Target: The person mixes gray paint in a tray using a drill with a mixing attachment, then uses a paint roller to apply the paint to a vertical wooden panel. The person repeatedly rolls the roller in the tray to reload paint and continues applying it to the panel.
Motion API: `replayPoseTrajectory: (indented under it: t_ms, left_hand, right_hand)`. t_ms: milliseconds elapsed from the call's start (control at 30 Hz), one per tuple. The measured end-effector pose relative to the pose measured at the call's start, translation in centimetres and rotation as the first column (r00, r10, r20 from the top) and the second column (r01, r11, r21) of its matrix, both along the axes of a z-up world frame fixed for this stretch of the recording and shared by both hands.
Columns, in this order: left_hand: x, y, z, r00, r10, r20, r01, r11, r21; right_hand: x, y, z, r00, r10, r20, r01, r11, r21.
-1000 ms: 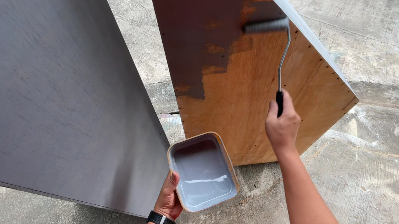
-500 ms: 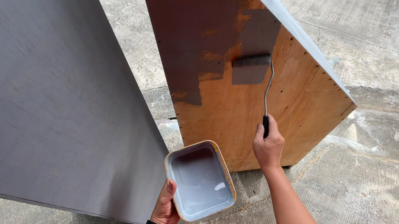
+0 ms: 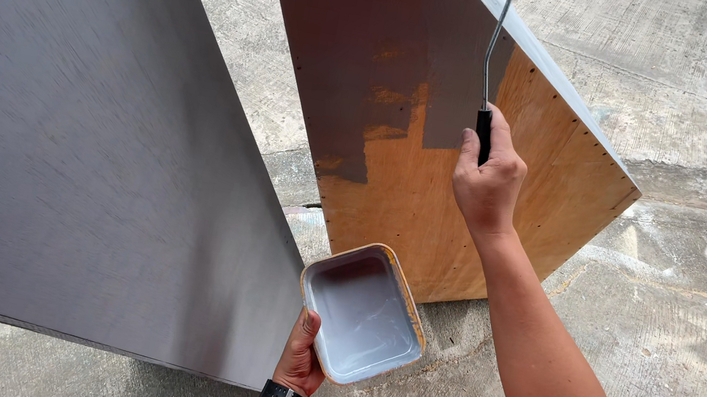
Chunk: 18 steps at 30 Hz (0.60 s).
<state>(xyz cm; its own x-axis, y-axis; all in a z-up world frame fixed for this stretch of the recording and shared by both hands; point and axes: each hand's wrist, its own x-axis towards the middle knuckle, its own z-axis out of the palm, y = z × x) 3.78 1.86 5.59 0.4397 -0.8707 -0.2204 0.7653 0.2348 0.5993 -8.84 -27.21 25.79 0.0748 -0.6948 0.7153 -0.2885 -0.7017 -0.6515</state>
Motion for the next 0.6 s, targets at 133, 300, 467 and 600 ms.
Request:
replayPoseTrajectory:
  t_ms: [133, 300, 467, 600]
  left_hand:
    - [0.2, -0.2, -1.3, 1.000, 0.000, 0.007, 0.000, 1.000, 0.000]
    - [0.6, 0.4, -0.6, 0.999, 0.005, -0.032, -0.005, 1.000, 0.022]
    - [1.5, 2.0, -1.8, 0.999, 0.014, -0.047, -0.012, 0.999, 0.045]
    - [1.8, 3.3, -1.6, 0.998, 0.043, -0.041, -0.039, 0.996, 0.083]
  right_hand:
    - [0.4, 0.6, -1.3, 0.999, 0.052, -0.005, -0.051, 0.995, 0.083]
    - [-0.3, 3.3, -9.6, 0.996, 0.076, -0.052, -0.050, 0.920, 0.389]
    - [-1.0, 5.8, -16.1, 0.989, 0.050, -0.138, 0.019, 0.889, 0.457]
    - [-1.2, 7.9, -19.7, 0.983, 0.055, -0.177, 0.066, 0.790, 0.609]
